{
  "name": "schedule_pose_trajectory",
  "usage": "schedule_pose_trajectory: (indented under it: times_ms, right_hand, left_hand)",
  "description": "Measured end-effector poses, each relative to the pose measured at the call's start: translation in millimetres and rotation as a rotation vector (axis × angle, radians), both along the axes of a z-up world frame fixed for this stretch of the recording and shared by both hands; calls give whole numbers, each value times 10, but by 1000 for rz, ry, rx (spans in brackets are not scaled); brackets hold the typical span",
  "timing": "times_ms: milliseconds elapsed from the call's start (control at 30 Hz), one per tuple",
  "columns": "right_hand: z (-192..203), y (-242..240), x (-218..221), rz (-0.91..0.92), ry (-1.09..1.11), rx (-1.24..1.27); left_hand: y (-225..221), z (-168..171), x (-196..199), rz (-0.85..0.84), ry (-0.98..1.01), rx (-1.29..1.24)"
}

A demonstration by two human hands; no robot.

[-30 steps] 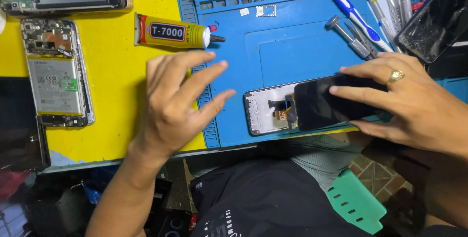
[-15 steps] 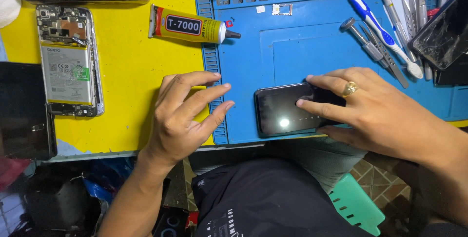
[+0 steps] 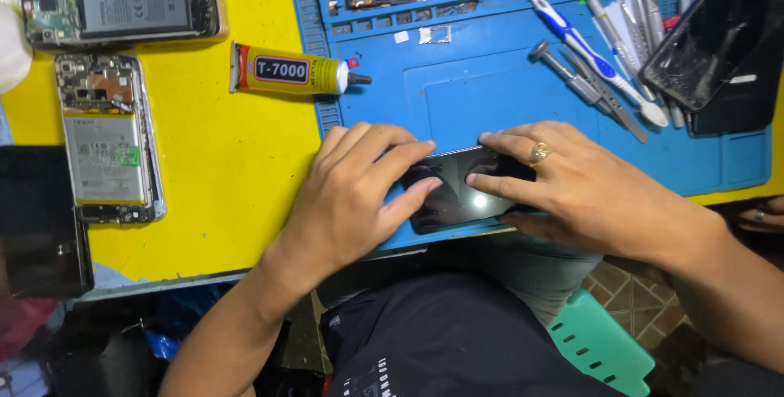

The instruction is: The person applies adhesive to the internal frame of a disassembled smartphone and attaches the back cover. They then handle a second smartphone, applying adhesive to its screen assembly and connecting a charging cable to test the device.

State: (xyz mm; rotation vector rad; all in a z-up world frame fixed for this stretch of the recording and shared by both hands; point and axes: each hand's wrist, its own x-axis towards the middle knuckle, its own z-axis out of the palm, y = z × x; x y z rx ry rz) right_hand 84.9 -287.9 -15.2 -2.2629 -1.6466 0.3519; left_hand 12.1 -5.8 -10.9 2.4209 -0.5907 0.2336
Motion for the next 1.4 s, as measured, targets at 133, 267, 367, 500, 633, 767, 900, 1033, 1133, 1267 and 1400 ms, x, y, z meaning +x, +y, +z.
schedule_pose_trajectory:
  times_ms: [133,267,367,500,633,767,900,1033,1133,1267,1400]
  right_hand:
    - [14,-16,-2,5,-30,36]
    - [-46,-82,-6,11,-45,46]
    - [-90,-139,5,5,-44,75]
    - [-50,-138,7,44,-75,130]
    - [151,-61,-17,59,-282,126]
    - [312,-3,-15,109,-418,183]
    - [540,63,8,140,-508,242]
    - [652,-28,215,166,-458,209]
    - [715,-267,538,34,-258,242]
    - [734,-791,1082,-556,-229,464]
    - [447,-1144,1384,-1230,20,289]
  left_hand:
    - [-103,-184,204,-60,74,21]
    - [-144,-249,316,-98,162,68]
    - [-145,-199,376,-68,194,92]
    - [69,-108,404,54,47,182]
    - [-47,76,494,19,329,-112]
    - [-271,183,621,-228,850,-67]
    - [-347,142,814,-436,1085,-235]
    - [-257,17,879,-533,1097,-264]
    - [-196,-105,787,-190,1375,-753]
    - [-205,-96,688,160,1256,-1241]
    - [-127,-42,677,169,1140,-1559]
